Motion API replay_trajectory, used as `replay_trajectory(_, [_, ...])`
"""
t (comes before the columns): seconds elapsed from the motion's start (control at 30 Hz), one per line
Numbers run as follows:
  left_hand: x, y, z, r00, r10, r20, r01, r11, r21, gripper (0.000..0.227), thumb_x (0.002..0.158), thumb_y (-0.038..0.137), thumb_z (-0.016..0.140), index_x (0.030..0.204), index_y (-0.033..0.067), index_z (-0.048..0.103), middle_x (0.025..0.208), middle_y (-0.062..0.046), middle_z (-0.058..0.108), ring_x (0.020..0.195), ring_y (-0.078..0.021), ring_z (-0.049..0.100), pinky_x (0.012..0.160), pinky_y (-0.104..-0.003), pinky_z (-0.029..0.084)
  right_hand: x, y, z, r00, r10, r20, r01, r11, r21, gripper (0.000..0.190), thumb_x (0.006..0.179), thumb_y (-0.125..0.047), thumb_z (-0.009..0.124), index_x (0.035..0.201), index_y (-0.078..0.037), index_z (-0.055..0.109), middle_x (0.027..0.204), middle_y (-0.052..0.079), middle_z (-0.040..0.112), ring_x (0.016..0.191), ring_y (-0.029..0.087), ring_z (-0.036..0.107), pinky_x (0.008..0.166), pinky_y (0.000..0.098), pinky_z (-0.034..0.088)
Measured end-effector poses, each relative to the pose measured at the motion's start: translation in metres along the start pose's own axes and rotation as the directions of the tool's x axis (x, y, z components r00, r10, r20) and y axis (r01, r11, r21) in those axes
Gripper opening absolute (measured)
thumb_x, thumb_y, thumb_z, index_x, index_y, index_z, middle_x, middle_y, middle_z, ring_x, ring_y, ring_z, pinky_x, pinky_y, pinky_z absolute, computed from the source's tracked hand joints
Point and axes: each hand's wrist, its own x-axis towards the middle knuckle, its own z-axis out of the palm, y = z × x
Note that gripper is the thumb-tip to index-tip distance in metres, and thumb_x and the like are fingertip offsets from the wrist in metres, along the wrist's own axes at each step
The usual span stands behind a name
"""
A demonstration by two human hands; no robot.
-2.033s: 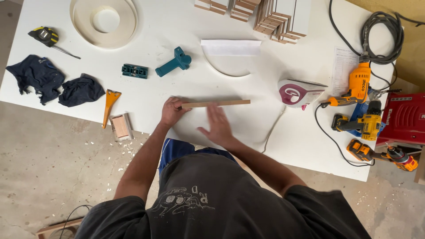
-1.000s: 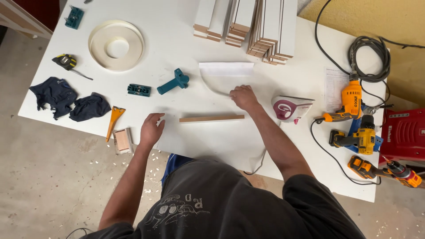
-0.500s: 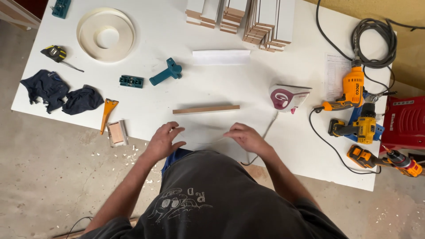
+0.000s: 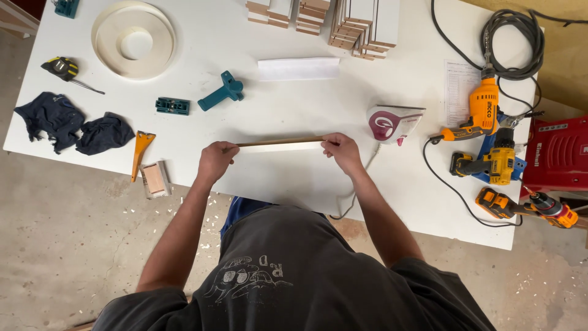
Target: The person irons a white edge band onto a wooden plank using a household iron. They then use a hand-held edge trimmer to cut the band flush with the wood surface. The person sands the edges with a sanding block and a sanding sponge, then uses a small brush to clean the plank. Finally, they place the finished piece on a stack of similar planks.
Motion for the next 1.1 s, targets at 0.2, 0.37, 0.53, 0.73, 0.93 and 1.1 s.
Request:
replay_trajectory(0.2, [-0.006,0.035,-0.006,0.992,-0.114,-0.057,0.098,0.968,-0.23,0.021,0.092,0.02,0.074,0.11,0.0094,0.076,0.068,-0.005,0.073,0.059,-0.0103,0.067,0.053,-0.023,0.053,0.023,-0.012,0.0,0.998,0.066,-0.023,-0.066,0.998,-0.019,0.019,0.092,-0.011,0.073,0.11,-0.005,0.076,0.084,0.012,0.071,0.069,0.015,0.07,0.066,0.0274,0.061])
replay_trajectory(0.37, [-0.007,0.034,-0.006,0.991,-0.122,-0.059,0.094,0.93,-0.354,0.029,0.089,0.016,0.079,0.114,0.0025,0.074,0.073,-0.01,0.073,0.062,-0.0136,0.072,0.058,-0.024,0.057,0.029,-0.006,-0.001,0.996,0.09,-0.004,-0.09,0.996,0.013,0.021,0.094,-0.011,0.07,0.112,-0.002,0.075,0.088,0.013,0.068,0.069,0.016,0.072,0.068,0.0295,0.064])
replay_trajectory(0.53, [-0.004,0.034,-0.015,0.993,-0.115,-0.007,0.102,0.905,-0.413,0.028,0.09,0.008,0.074,0.115,-0.0036,0.072,0.081,-0.017,0.074,0.067,-0.0154,0.073,0.066,-0.024,0.062,0.025,-0.009,-0.005,0.992,0.097,0.075,-0.11,0.973,0.201,0.028,0.095,-0.008,0.068,0.118,0.009,0.068,0.104,0.025,0.063,0.088,0.029,0.074,0.081,0.0394,0.066])
replay_trajectory(0.73, [0.0,0.036,-0.017,0.993,-0.112,0.026,0.109,0.844,-0.526,0.03,0.089,0.002,0.075,0.115,-0.0118,0.07,0.094,-0.029,0.072,0.078,-0.0264,0.076,0.075,-0.033,0.066,0.028,-0.002,-0.008,0.99,0.093,0.104,-0.122,0.942,0.313,0.033,0.094,-0.006,0.07,0.12,0.013,0.064,0.108,0.025,0.06,0.094,0.032,0.074,0.086,0.0417,0.066])
replay_trajectory(0.93, [0.014,0.022,-0.015,0.989,-0.124,0.081,0.148,0.806,-0.574,0.03,0.087,0.003,0.078,0.112,-0.0122,0.07,0.097,-0.03,0.071,0.08,-0.0325,0.077,0.077,-0.036,0.067,0.042,0.015,-0.012,0.987,0.071,0.145,-0.115,0.942,0.316,0.03,0.093,-0.006,0.073,0.117,0.011,0.066,0.105,0.023,0.06,0.091,0.034,0.074,0.082,0.0417,0.067])
replay_trajectory(1.1, [0.02,0.018,-0.018,0.985,-0.118,0.126,0.17,0.79,-0.589,0.033,0.087,0.004,0.079,0.113,-0.0143,0.068,0.1,-0.032,0.069,0.084,-0.0361,0.076,0.08,-0.039,0.067,0.041,0.014,-0.015,0.984,0.068,0.165,-0.116,0.946,0.302,0.029,0.093,-0.005,0.072,0.116,0.012,0.066,0.105,0.025,0.059,0.092,0.036,0.074,0.082,0.0436,0.066])
